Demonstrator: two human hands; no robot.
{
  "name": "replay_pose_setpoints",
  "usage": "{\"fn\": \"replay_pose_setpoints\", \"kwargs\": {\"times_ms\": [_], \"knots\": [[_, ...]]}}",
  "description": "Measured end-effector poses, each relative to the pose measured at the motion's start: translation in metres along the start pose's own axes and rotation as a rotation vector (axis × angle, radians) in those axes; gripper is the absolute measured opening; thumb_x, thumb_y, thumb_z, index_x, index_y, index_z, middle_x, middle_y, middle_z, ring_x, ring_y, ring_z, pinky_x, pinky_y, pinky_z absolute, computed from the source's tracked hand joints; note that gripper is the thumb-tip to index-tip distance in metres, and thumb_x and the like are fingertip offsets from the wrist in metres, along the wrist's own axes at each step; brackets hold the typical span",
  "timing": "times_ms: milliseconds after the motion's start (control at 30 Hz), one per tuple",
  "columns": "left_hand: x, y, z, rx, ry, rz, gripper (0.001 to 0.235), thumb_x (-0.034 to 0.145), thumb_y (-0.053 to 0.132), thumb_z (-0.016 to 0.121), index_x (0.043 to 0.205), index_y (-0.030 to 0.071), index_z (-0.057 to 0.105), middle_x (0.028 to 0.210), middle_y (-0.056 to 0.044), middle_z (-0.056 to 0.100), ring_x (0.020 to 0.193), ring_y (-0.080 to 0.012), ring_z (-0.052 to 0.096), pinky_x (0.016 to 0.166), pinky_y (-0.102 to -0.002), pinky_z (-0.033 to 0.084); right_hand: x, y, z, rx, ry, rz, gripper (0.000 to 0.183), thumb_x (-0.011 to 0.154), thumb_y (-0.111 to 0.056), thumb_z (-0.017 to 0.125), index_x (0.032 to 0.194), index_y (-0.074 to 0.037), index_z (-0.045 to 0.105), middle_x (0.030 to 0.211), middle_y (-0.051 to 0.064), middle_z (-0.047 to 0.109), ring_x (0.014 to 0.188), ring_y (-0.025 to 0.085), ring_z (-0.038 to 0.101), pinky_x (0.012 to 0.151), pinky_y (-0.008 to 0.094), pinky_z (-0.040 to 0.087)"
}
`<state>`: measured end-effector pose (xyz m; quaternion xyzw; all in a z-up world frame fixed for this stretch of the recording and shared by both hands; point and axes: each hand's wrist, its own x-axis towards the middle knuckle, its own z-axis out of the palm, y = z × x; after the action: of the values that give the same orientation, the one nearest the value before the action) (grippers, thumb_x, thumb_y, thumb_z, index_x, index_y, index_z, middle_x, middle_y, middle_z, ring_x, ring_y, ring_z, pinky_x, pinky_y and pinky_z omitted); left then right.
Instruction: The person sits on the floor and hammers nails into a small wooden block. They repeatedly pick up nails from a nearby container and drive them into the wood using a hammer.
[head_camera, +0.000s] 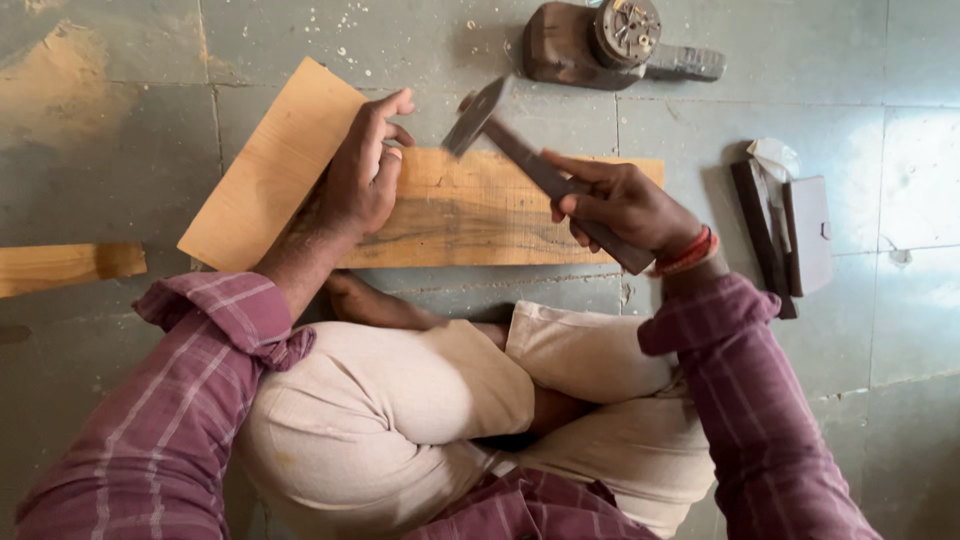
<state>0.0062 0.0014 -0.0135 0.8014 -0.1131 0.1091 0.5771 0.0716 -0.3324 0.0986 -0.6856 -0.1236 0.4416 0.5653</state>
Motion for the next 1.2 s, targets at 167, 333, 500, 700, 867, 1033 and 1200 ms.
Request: {"fn": "replay_pose_setpoints", "kwargs": {"times_ms": [167,333,500,700,867,1033,1200], "knots": [[-0.004,-0.003,0.002,0.017,-0.003,0.014,0.062,0.096,-0.012,0.042,0.156,0.003,0.037,0.142,-0.017,0.055,0.106,-0.0216,0.065,0.099,-0.036,0.055,-0.005,0.006,-0.011,-0.013,-0.001,0.011,0.066,0.098,-0.012,0.064,0.159,-0.008,0.040,0.096,0.005,0.074,0.065,0.009,0.063,0.058,0.026,0.059],[-0.001,-0.001,0.000,0.031,-0.005,0.010,0.060,0.097,-0.012,0.041,0.155,0.004,0.038,0.141,-0.017,0.056,0.106,-0.0216,0.066,0.098,-0.035,0.055,-0.019,-0.023,0.024,-0.506,0.192,-0.150,0.066,0.097,-0.013,0.071,0.157,-0.011,0.046,0.091,0.009,0.071,0.065,0.012,0.064,0.059,0.030,0.056],[-0.003,0.003,0.000,-0.027,0.019,0.032,0.064,0.094,-0.013,0.040,0.156,0.003,0.037,0.143,-0.018,0.053,0.109,-0.0239,0.066,0.097,-0.035,0.056,-0.023,-0.071,0.052,-1.027,0.111,-0.455,0.060,0.096,-0.017,0.075,0.151,-0.009,0.053,0.091,0.016,0.075,0.068,0.023,0.069,0.061,0.037,0.054],[0.001,0.006,0.004,-0.093,0.093,0.092,0.066,0.094,-0.015,0.040,0.157,0.004,0.038,0.146,-0.018,0.053,0.114,-0.0266,0.066,0.101,-0.038,0.056,-0.011,-0.084,0.068,-1.027,0.185,-0.357,0.059,0.096,-0.015,0.073,0.151,-0.006,0.052,0.080,0.015,0.073,0.059,0.024,0.067,0.056,0.039,0.053],[-0.003,0.001,0.003,-0.077,0.075,0.031,0.069,0.090,-0.015,0.040,0.156,0.005,0.037,0.143,-0.018,0.055,0.109,-0.0243,0.067,0.096,-0.036,0.055,-0.021,-0.091,0.070,-1.101,0.030,-0.402,0.056,0.096,-0.018,0.073,0.148,-0.006,0.054,0.080,0.012,0.072,0.057,0.019,0.065,0.052,0.037,0.052],[0.001,-0.002,0.005,-0.034,0.111,0.106,0.066,0.096,-0.015,0.041,0.158,0.006,0.036,0.143,-0.017,0.055,0.112,-0.0260,0.066,0.099,-0.036,0.056,-0.029,-0.086,0.078,-1.118,0.205,-0.414,0.057,0.098,-0.017,0.072,0.150,-0.004,0.053,0.075,0.010,0.069,0.052,0.019,0.063,0.048,0.036,0.051],[-0.001,0.003,0.004,0.020,0.097,0.043,0.067,0.091,-0.016,0.041,0.155,0.005,0.038,0.142,-0.017,0.057,0.104,-0.0243,0.069,0.095,-0.037,0.055,-0.022,-0.061,0.102,-1.199,0.246,-0.354,0.060,0.092,-0.016,0.076,0.148,-0.009,0.057,0.077,0.013,0.071,0.058,0.027,0.066,0.053,0.042,0.051]]}}
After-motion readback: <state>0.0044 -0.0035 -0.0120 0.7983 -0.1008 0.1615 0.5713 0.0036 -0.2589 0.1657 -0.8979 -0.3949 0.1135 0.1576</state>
